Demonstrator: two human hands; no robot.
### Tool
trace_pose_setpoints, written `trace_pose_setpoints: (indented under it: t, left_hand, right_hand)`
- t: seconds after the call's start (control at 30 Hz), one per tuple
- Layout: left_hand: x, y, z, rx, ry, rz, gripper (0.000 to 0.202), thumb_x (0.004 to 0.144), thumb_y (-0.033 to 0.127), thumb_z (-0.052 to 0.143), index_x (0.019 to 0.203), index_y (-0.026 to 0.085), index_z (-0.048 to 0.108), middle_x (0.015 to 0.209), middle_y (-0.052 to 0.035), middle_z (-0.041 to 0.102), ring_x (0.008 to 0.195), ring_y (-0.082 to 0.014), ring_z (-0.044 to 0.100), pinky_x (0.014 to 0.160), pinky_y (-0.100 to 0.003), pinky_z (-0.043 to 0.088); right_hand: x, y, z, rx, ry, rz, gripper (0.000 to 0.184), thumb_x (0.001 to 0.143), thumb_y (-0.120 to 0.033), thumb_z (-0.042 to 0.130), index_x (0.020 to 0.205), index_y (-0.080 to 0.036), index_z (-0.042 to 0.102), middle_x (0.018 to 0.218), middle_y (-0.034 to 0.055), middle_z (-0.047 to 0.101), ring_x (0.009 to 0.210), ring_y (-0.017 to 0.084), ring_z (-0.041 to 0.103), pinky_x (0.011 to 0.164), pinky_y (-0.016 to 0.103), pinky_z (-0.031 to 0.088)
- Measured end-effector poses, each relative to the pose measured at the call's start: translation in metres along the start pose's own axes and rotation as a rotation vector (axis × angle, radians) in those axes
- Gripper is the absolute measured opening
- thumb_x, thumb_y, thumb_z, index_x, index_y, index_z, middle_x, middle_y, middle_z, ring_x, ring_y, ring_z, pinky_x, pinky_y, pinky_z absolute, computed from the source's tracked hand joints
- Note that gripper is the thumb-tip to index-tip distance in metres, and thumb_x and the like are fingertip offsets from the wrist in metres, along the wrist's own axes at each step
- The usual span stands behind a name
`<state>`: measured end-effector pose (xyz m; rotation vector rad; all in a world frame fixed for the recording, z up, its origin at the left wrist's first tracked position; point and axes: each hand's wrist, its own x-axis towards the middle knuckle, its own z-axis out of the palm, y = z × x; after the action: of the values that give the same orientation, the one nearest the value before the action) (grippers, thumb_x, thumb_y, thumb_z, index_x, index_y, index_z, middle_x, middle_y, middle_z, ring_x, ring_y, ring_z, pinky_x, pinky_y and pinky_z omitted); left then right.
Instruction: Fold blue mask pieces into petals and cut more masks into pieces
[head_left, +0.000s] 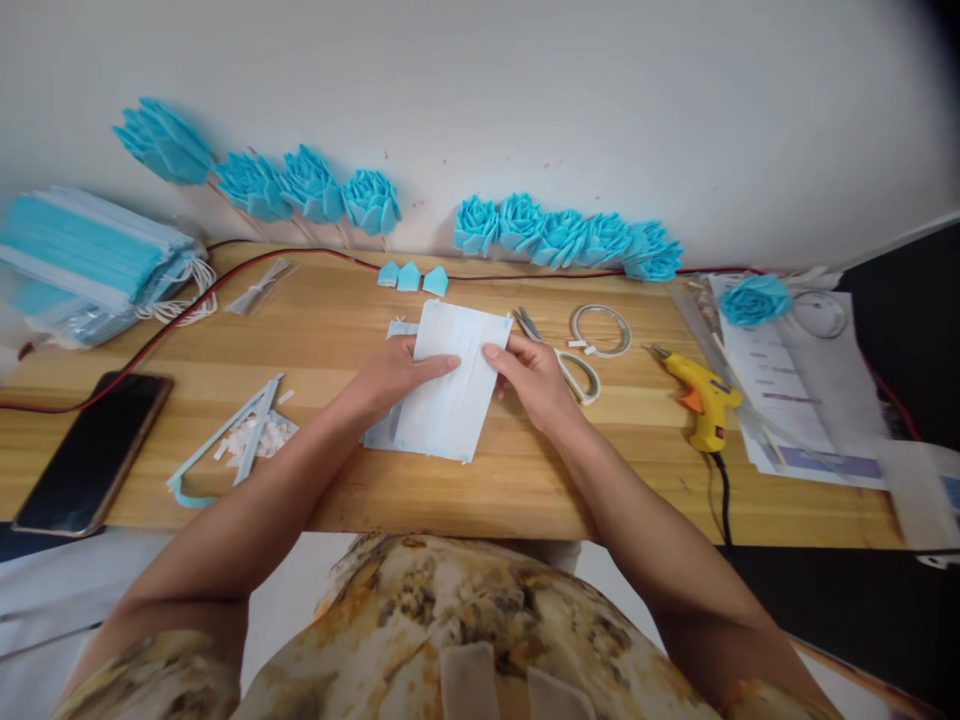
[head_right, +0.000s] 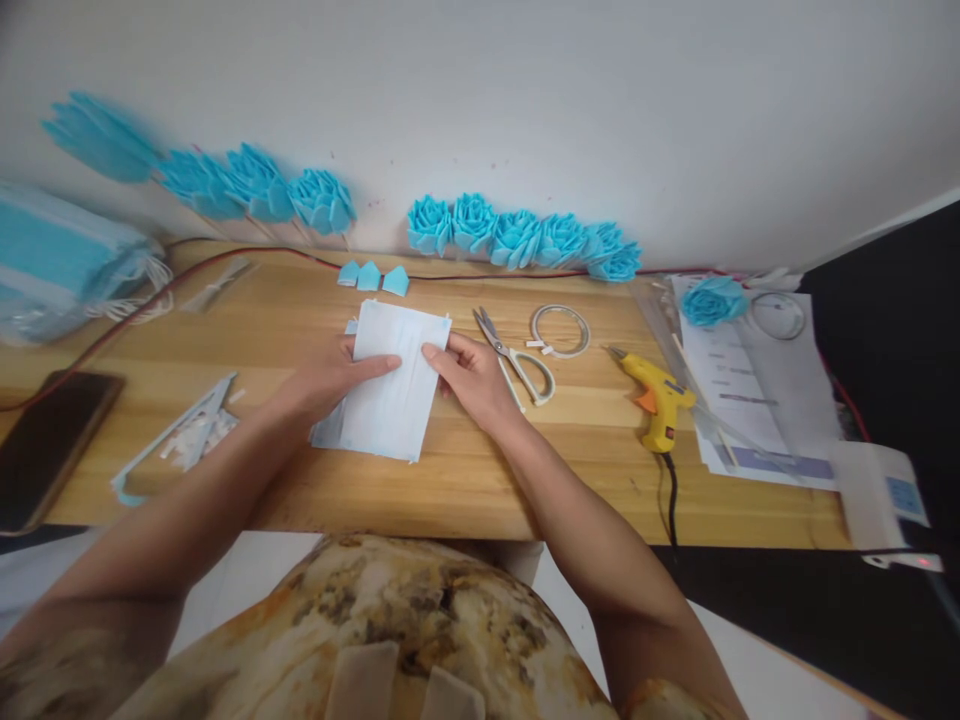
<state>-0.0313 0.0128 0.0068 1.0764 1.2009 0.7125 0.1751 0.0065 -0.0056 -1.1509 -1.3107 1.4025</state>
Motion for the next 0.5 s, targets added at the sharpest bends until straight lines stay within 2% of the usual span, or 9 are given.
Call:
trace_pose_setpoints:
  t: [0.5]
  left_hand:
    - [0.0057,-0.0039,-0.0028,-0.062,-0.011,0.054,0.044,0.065,0.051,0.085,0.090,0.016,0.073,0.083,-0.0053,0.073,0.065,-0.0167,0.062,0.057,-0.026,0.047]
  right_hand:
    - [0.0014,-0.0024,0.0009,0.024,0.077,0.013,0.030,0.081,-0.045,0.071,0.066,-0.020,0.060,0.056,-0.0037,0.056,0.049,0.010,0.050,0.046,0.024,0.041]
